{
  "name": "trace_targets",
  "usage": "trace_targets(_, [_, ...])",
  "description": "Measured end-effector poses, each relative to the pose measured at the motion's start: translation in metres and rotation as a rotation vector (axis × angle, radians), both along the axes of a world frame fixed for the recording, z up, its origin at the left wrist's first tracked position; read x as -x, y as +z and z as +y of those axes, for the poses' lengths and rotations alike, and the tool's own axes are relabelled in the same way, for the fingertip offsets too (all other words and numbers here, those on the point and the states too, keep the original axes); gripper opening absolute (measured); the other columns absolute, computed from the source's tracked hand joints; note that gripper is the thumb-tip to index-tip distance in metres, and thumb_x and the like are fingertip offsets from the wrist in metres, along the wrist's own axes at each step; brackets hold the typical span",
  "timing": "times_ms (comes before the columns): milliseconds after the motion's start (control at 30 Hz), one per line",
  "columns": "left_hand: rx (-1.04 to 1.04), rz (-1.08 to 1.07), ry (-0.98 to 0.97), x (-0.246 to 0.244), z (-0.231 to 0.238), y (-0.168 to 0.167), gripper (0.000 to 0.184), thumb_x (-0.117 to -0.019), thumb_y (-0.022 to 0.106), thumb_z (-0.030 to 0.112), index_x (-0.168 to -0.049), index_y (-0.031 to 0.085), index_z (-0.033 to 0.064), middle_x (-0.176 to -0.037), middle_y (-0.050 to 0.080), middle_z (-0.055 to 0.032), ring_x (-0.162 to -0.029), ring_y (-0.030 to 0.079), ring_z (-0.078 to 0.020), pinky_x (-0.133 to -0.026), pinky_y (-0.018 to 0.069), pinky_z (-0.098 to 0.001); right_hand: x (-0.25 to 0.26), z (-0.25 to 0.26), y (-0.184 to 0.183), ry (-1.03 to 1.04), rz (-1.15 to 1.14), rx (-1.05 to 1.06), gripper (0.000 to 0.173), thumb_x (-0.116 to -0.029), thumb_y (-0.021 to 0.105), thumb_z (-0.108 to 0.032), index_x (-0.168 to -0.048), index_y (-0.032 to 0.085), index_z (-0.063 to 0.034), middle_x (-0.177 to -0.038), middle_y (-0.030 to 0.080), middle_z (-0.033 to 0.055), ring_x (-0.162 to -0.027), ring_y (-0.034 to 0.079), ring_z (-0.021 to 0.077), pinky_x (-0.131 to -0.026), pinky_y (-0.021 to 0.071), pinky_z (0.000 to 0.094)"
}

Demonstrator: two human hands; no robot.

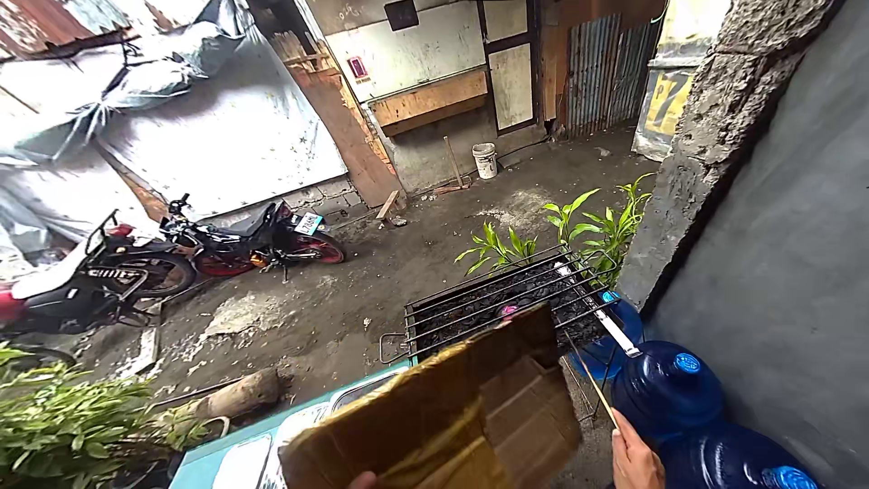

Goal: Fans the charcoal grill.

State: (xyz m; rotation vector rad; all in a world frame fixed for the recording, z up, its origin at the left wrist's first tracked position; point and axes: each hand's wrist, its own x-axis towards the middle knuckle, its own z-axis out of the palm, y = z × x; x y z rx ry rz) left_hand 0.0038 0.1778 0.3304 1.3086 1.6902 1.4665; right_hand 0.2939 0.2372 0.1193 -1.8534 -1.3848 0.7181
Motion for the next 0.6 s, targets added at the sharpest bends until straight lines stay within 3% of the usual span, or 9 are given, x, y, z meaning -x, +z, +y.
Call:
trace_targets(100, [0.062,0.412,0.268,0.006,0.009,-0.005,0.022,-0.0926,0.065,0.001,-0.108,0.061,-0.0141,-0.09,0.071,-0.006,-0.086,0.069,-0.0028,-0.083,0.0586,-0.0242,0.008,0.02,-0.008,0.003,0.005,0.015,0.041,-0.1009,0.043,0.0,-0.137,0.059,0.0089,-0.117,0.069,0.0338,-0.104,0.068,0.0531,-0.094,0.0486,0.0677])
trace_targets(167, [0.109,0.673,0.322,0.001,0.014,-0.004,0.027,-0.095,0.064,0.006,-0.105,0.067,-0.019,-0.092,0.072,-0.0279,-0.088,0.074,-0.0281,-0.084,0.0567,-0.0453,0.015,0.023,-0.008,0.042,0.02,0.011,0.041,-0.1006,0.044,0.0,-0.137,0.06,0.0086,-0.119,0.069,0.0323,-0.106,0.069,0.0517,-0.095,0.049,0.0661])
trace_targets(200, [0.094,0.664,0.284,-0.003,0.014,-0.002,0.025,-0.0941,0.064,0.005,-0.103,0.068,-0.0179,-0.091,0.073,-0.0262,-0.087,0.074,-0.0265,-0.084,0.0573,-0.0437,0.017,0.021,-0.006,0.053,0.028,0.008,0.04,-0.1001,0.044,0.0,-0.136,0.061,0.0086,-0.119,0.07,0.0319,-0.106,0.069,0.051,-0.095,0.0496,0.0655])
trace_targets(267, [0.039,0.385,0.17,-0.006,0.011,0.002,0.013,-0.0895,0.067,-0.001,-0.099,0.064,-0.0086,-0.086,0.073,-0.0001,-0.083,0.071,-0.0008,-0.082,0.0602,-0.0236,0.012,0.011,0.002,0.057,0.045,0.029,0.041,-0.0997,0.044,0.001,-0.136,0.061,0.0085,-0.118,0.07,0.0323,-0.105,0.069,0.0518,-0.094,0.0492,0.0661])
trace_targets(333, [0.036,0.131,0.131,0.001,0.01,0.002,0.018,-0.0869,0.064,-0.009,-0.102,0.059,-0.0011,-0.084,0.073,0.0109,-0.081,0.07,0.0047,-0.081,0.0616,-0.0217,0.002,-0.001,0.004,0.061,0.044,0.05,0.041,-0.1,0.043,0.001,-0.137,0.059,0.0093,-0.119,0.069,0.0337,-0.105,0.068,0.054,-0.094,0.0485,0.0677])
trace_targets(400, [0.034,0.282,0.298,0.012,0.011,-0.001,0.019,-0.0905,0.065,-0.003,-0.106,0.059,-0.0108,-0.088,0.07,0.0006,-0.084,0.068,0.0035,-0.081,0.0591,-0.0198,-0.008,-0.006,0.002,0.055,0.029,0.056,0.042,-0.1002,0.042,0.0,-0.138,0.058,0.0103,-0.118,0.068,0.0354,-0.103,0.068,0.0554,-0.092,0.0484,0.0685])
trace_targets(500, [0.102,0.709,0.478,0.015,0.017,-0.002,0.032,-0.0964,0.062,0.008,-0.11,0.064,-0.0202,-0.099,0.071,-0.0308,-0.094,0.072,-0.0279,-0.089,0.055,-0.0419,-0.011,0.0,-0.005,0.013,0.019,0.066,0.042,-0.1009,0.042,0.0,-0.138,0.058,0.0098,-0.117,0.068,0.0354,-0.104,0.068,0.0547,-0.094,0.0483,0.0672])
trace_targets(533, [0.1,0.736,0.426,0.008,0.017,0.001,0.031,-0.0962,0.063,0.009,-0.108,0.065,-0.0202,-0.096,0.071,-0.0322,-0.091,0.073,-0.0324,-0.087,0.0558,-0.0464,-0.008,0.006,-0.006,0.013,0.021,0.058,0.042,-0.1008,0.043,0.0,-0.138,0.059,0.0094,-0.116,0.069,0.0349,-0.104,0.068,0.0542,-0.093,0.0484,0.0672])
trace_targets(600, [0.088,0.559,0.237,-0.01,0.014,0.002,0.023,-0.0922,0.068,0.006,-0.101,0.067,-0.0144,-0.088,0.073,-0.0152,-0.083,0.072,-0.0113,-0.082,0.0587,-0.031,0.001,0.017,-0.007,0.04,0.03,0.049,0.041,-0.1008,0.044,-0.001,-0.137,0.06,0.008,-0.117,0.069,0.0333,-0.105,0.068,0.0528,-0.093,0.0484,0.0673])
